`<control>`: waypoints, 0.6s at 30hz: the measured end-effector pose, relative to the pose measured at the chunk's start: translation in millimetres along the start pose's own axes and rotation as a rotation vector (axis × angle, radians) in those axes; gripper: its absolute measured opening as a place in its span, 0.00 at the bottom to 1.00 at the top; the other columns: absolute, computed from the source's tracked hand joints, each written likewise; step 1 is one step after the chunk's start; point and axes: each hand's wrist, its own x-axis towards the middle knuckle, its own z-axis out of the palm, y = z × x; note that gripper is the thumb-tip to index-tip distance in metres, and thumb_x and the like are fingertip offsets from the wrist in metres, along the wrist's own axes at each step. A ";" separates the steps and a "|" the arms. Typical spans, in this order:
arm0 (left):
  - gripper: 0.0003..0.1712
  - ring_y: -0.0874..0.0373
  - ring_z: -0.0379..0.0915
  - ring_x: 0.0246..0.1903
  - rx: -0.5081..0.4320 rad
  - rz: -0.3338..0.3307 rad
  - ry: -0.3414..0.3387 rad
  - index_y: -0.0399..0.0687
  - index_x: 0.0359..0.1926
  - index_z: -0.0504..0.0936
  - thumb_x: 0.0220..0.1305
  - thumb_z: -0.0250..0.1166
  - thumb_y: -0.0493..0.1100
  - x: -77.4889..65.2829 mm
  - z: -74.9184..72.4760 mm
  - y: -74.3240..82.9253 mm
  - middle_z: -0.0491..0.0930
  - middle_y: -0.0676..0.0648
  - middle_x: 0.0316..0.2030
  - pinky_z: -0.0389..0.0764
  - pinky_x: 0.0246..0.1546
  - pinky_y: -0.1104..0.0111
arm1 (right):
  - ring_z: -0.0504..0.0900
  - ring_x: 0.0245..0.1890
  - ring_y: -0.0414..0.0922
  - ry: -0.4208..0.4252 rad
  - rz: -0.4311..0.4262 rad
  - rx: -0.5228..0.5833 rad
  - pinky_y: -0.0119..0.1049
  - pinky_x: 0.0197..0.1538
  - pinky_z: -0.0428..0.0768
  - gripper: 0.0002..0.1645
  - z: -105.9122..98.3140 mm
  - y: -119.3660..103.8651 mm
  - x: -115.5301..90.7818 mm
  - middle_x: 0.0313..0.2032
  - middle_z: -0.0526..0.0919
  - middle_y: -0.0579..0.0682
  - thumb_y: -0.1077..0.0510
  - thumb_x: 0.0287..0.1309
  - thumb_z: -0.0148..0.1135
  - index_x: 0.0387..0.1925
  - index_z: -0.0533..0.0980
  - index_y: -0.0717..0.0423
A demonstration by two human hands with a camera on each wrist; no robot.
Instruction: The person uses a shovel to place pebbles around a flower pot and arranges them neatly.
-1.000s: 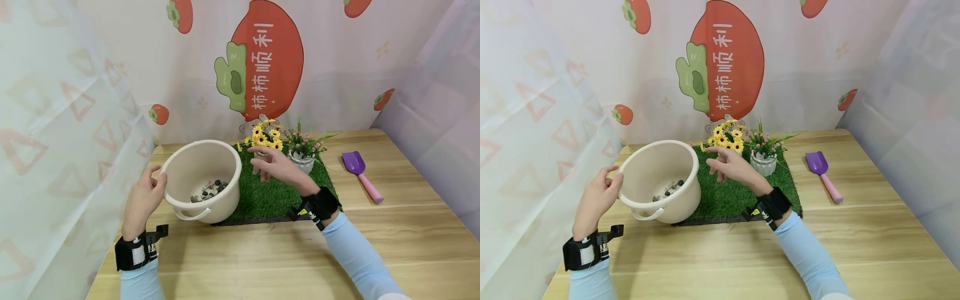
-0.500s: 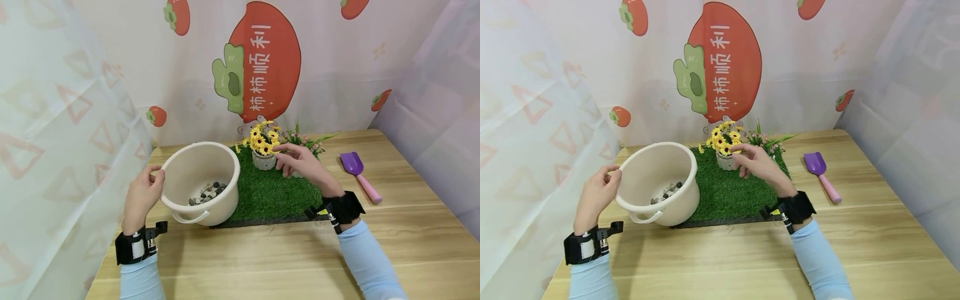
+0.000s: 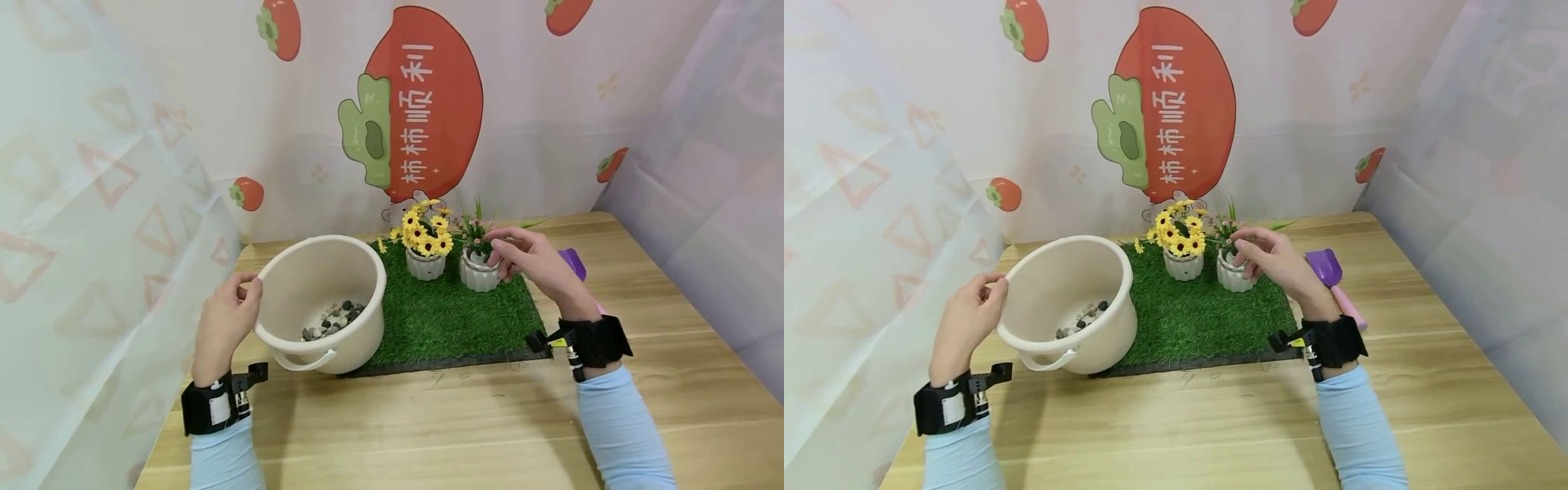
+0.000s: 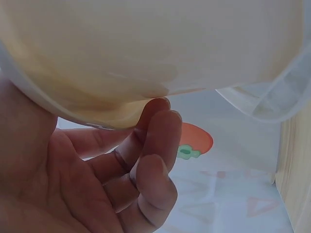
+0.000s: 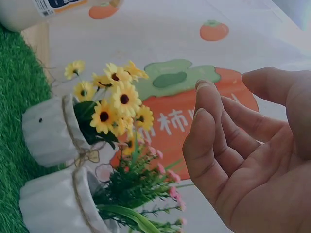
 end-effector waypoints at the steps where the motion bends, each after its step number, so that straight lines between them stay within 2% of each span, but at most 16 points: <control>1: 0.30 0.45 0.80 0.35 -0.001 0.000 -0.003 0.44 0.62 0.74 0.74 0.43 0.59 0.3 0.0 0.0 0.84 0.37 0.40 0.71 0.27 0.66 | 0.80 0.35 0.51 0.009 -0.003 -0.004 0.43 0.39 0.79 0.26 -2.7 -0.4 -0.9 0.44 0.82 0.55 0.54 0.73 0.50 0.69 0.65 0.53; 2: 0.31 0.45 0.80 0.35 -0.001 -0.001 -0.005 0.44 0.62 0.74 0.74 0.43 0.59 0.9 -0.1 0.1 0.84 0.37 0.41 0.71 0.27 0.66 | 0.79 0.35 0.53 0.012 -0.004 -0.022 0.44 0.37 0.79 0.26 4.0 -14.0 -3.7 0.45 0.82 0.57 0.57 0.74 0.48 0.70 0.64 0.54; 3: 0.31 0.45 0.80 0.35 0.000 0.000 -0.009 0.44 0.63 0.74 0.74 0.43 0.59 1.3 -0.1 0.2 0.84 0.36 0.41 0.71 0.27 0.66 | 0.79 0.34 0.53 0.019 -0.006 -0.021 0.44 0.37 0.79 0.26 4.8 -18.2 -5.2 0.44 0.82 0.57 0.57 0.74 0.48 0.70 0.64 0.55; 6: 0.31 0.45 0.80 0.35 0.001 0.002 -0.012 0.43 0.63 0.74 0.74 0.42 0.59 1.8 -0.9 0.1 0.84 0.36 0.42 0.71 0.27 0.66 | 0.80 0.32 0.51 0.052 -0.005 -0.063 0.41 0.35 0.80 0.28 22.2 -50.7 -10.6 0.40 0.82 0.55 0.51 0.72 0.52 0.68 0.66 0.57; 7: 0.32 0.44 0.81 0.35 0.000 0.004 -0.012 0.42 0.63 0.74 0.75 0.42 0.59 1.9 -1.0 0.0 0.83 0.36 0.42 0.71 0.27 0.66 | 0.79 0.30 0.52 0.084 0.016 -0.110 0.42 0.33 0.80 0.27 38.0 -74.0 -14.2 0.39 0.82 0.56 0.52 0.72 0.52 0.67 0.66 0.58; 9: 0.32 0.44 0.81 0.35 -0.002 0.006 -0.010 0.42 0.63 0.74 0.75 0.42 0.59 2.4 -1.2 0.1 0.84 0.35 0.42 0.72 0.27 0.66 | 0.79 0.28 0.51 0.157 0.072 -0.162 0.42 0.32 0.80 0.28 57.2 -103.6 -19.1 0.36 0.82 0.55 0.49 0.70 0.55 0.64 0.69 0.59; 10: 0.32 0.44 0.81 0.35 -0.004 0.005 -0.007 0.42 0.63 0.74 0.75 0.42 0.59 2.7 -1.3 0.1 0.84 0.35 0.42 0.72 0.27 0.66 | 0.79 0.27 0.50 0.165 0.080 -0.173 0.40 0.32 0.80 0.25 61.1 -111.2 -20.6 0.34 0.82 0.53 0.51 0.71 0.54 0.63 0.70 0.58; 12: 0.32 0.44 0.81 0.36 -0.007 0.007 -0.001 0.41 0.62 0.74 0.74 0.42 0.59 3.2 -1.6 0.1 0.84 0.35 0.42 0.72 0.28 0.66 | 0.79 0.27 0.49 0.200 0.115 -0.204 0.38 0.32 0.80 0.21 66.6 -122.6 -23.5 0.33 0.82 0.50 0.53 0.72 0.52 0.62 0.71 0.55; 14: 0.32 0.43 0.81 0.36 -0.008 0.008 0.005 0.41 0.62 0.75 0.74 0.42 0.59 3.9 -1.8 -0.3 0.84 0.35 0.41 0.72 0.28 0.66 | 0.79 0.27 0.48 0.221 0.132 -0.232 0.37 0.32 0.80 0.21 65.2 -124.5 -25.9 0.33 0.82 0.49 0.55 0.73 0.50 0.62 0.71 0.56; 18: 0.32 0.43 0.80 0.37 -0.003 0.017 0.009 0.41 0.62 0.75 0.74 0.42 0.59 5.0 -2.2 -1.6 0.84 0.35 0.41 0.71 0.29 0.66 | 0.80 0.27 0.46 0.259 0.150 -0.285 0.35 0.32 0.80 0.24 58.1 -123.0 -31.0 0.34 0.83 0.51 0.51 0.72 0.52 0.63 0.70 0.58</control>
